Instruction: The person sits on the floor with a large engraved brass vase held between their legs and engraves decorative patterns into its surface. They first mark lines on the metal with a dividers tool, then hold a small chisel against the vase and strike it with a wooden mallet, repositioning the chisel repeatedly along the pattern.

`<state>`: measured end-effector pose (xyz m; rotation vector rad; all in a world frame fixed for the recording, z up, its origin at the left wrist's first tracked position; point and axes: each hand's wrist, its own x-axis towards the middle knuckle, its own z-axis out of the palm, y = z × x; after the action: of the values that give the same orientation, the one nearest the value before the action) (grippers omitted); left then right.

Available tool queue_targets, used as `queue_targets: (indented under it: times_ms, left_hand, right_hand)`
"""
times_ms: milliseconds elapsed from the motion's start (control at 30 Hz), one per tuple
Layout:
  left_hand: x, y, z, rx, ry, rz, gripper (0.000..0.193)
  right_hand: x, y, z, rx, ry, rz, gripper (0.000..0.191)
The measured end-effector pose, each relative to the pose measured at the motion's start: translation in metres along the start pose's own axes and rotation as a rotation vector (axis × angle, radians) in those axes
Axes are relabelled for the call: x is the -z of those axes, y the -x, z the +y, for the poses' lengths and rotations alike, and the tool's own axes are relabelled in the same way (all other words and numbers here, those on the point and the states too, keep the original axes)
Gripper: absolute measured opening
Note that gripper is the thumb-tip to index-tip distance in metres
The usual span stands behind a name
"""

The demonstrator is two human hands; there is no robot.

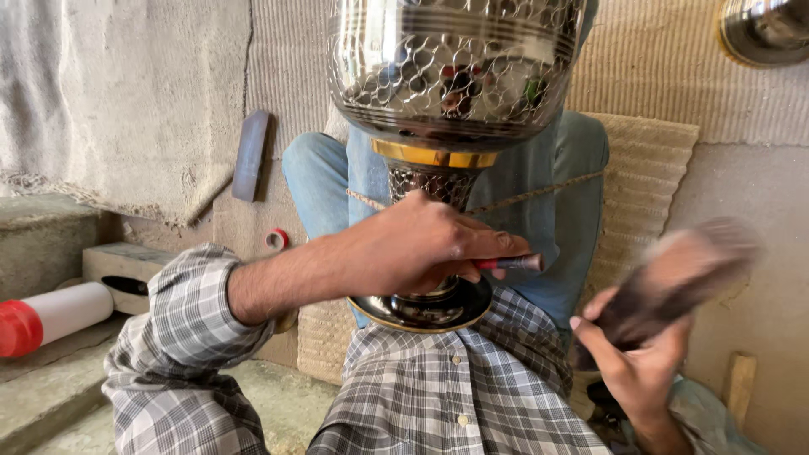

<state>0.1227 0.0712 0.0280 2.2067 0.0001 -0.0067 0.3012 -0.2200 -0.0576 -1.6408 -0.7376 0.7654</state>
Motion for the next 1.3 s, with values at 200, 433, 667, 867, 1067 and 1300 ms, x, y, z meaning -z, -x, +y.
queue_targets:
  times_ms: [200,433,667,867,1067,1300]
  left_hand:
    - [0.006,-0.002,-0.004,-0.069,0.093,-0.098,0.048]
    - [0.019,0.027,0.005,0.004,0.127,0.352,0.034]
    - [0.014,0.052,0.002,0.121,0.429,0.464,0.038]
    - [0.018,0.056,-0.014,-0.036,0.269,0.38,0.049]
    - [0.024,0.055,-0.02,-0.148,0.208,0.322,0.044]
    - [0.018,0.057,-0.027,-0.189,0.284,0.304,0.045]
  right_hand:
    - [-0.004,0.007,0.01,0.284,0.28,0.088,0.053]
    - [-0.029,0.005,0.014,0.117,0.068,0.094,0.05]
    - [-0.05,-0.022,0.04,0.184,0.311,-0.088,0.037]
    - [-0.027,-0.007,0.018,-0.028,-0.045,-0.028,0.044]
    - [-0.012,-0.025,-0.053,0.149,0.188,0.027,0.054]
    - [-0.022,-0.039,-0.107,0.192,0.258,0.06,0.058]
